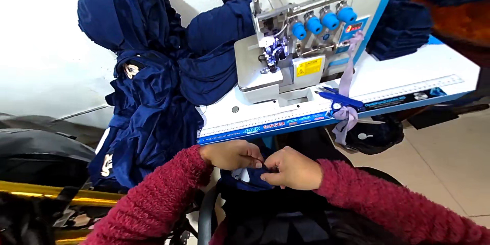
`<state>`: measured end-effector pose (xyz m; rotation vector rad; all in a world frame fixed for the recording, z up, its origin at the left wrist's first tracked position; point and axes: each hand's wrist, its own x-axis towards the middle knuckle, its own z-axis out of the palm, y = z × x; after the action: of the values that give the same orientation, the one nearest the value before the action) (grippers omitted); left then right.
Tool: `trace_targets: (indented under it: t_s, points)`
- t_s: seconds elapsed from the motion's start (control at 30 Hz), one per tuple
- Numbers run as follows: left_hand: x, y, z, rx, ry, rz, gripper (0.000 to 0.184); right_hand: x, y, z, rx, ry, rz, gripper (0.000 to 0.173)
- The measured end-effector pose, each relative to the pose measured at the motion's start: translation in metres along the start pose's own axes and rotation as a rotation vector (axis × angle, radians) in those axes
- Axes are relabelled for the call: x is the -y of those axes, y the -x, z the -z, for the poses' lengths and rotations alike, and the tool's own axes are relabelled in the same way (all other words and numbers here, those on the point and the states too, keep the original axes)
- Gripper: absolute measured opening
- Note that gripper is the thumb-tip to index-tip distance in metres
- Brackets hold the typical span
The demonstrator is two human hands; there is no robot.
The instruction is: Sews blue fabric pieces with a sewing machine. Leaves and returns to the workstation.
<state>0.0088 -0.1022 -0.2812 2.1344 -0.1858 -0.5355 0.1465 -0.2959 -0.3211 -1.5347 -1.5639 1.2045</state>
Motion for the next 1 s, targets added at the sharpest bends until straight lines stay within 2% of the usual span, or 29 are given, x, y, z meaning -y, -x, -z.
trace_targets:
  t_s: [0.1,0.17,0.23,0.33,0.4,0.43,0.5,0.53,0.57,0.6,0.63,0.67,0.73,0.77,0.83,1.0]
  points:
    - [-0.001,0.003,-0.01,-0.033,0.164,0.069,0.011,0.004,0.003,-0.004,0.042,0.061,0.011,0.032]
    - [-0.007,0.006,-0.016,-0.068,0.135,0.101,0.008,0.005,0.003,-0.007,0.061,0.095,0.02,0.034]
    - [-0.014,0.012,-0.024,-0.182,-0.006,0.087,0.008,0.005,0.002,-0.01,0.056,0.107,0.012,0.035]
    - [-0.024,0.021,-0.037,-0.426,-0.359,-0.05,0.009,0.005,0.0,-0.012,0.022,0.054,-0.018,0.033]
    - [-0.033,0.026,-0.038,-0.487,-0.528,-0.084,0.011,0.008,-0.002,-0.013,0.015,0.005,-0.044,0.03]
    - [-0.04,0.028,-0.036,-0.471,-0.528,-0.065,0.013,0.008,-0.002,-0.013,0.007,-0.018,-0.04,0.029]
    - [-0.059,0.03,-0.03,-0.405,-0.308,-0.035,0.012,0.003,-0.004,-0.016,-0.023,-0.089,0.035,0.024]
    - [-0.069,0.029,-0.027,-0.369,-0.078,-0.053,0.009,-0.002,-0.004,-0.018,-0.041,-0.138,0.126,0.02]
    - [-0.076,0.026,-0.025,-0.343,0.183,-0.14,0.012,-0.01,-0.006,-0.019,-0.055,-0.169,0.264,0.02]
    - [-0.081,0.024,-0.024,-0.32,0.379,-0.244,0.028,-0.013,-0.008,-0.019,-0.067,-0.179,0.342,0.023]
    - [-0.084,0.021,-0.021,-0.346,0.425,-0.313,0.042,-0.016,-0.009,-0.019,-0.088,-0.177,0.387,0.021]
    - [-0.081,0.017,-0.017,-0.422,0.38,-0.333,0.045,-0.02,-0.01,-0.019,-0.106,-0.166,0.421,0.022]
    - [-0.055,0.009,-0.006,-0.555,0.199,-0.254,0.028,-0.024,-0.009,-0.014,-0.124,-0.099,0.525,0.03]
    - [-0.037,0.006,-0.004,-0.534,0.122,-0.197,0.018,-0.024,-0.007,-0.011,-0.128,-0.08,0.554,0.032]
    - [-0.009,0.001,-0.005,-0.386,0.066,-0.172,0.017,-0.023,-0.003,-0.003,-0.135,-0.071,0.572,0.033]
    - [0.027,-0.008,-0.017,-0.177,0.175,-0.359,0.012,-0.022,0.004,0.004,-0.143,-0.069,0.557,0.034]
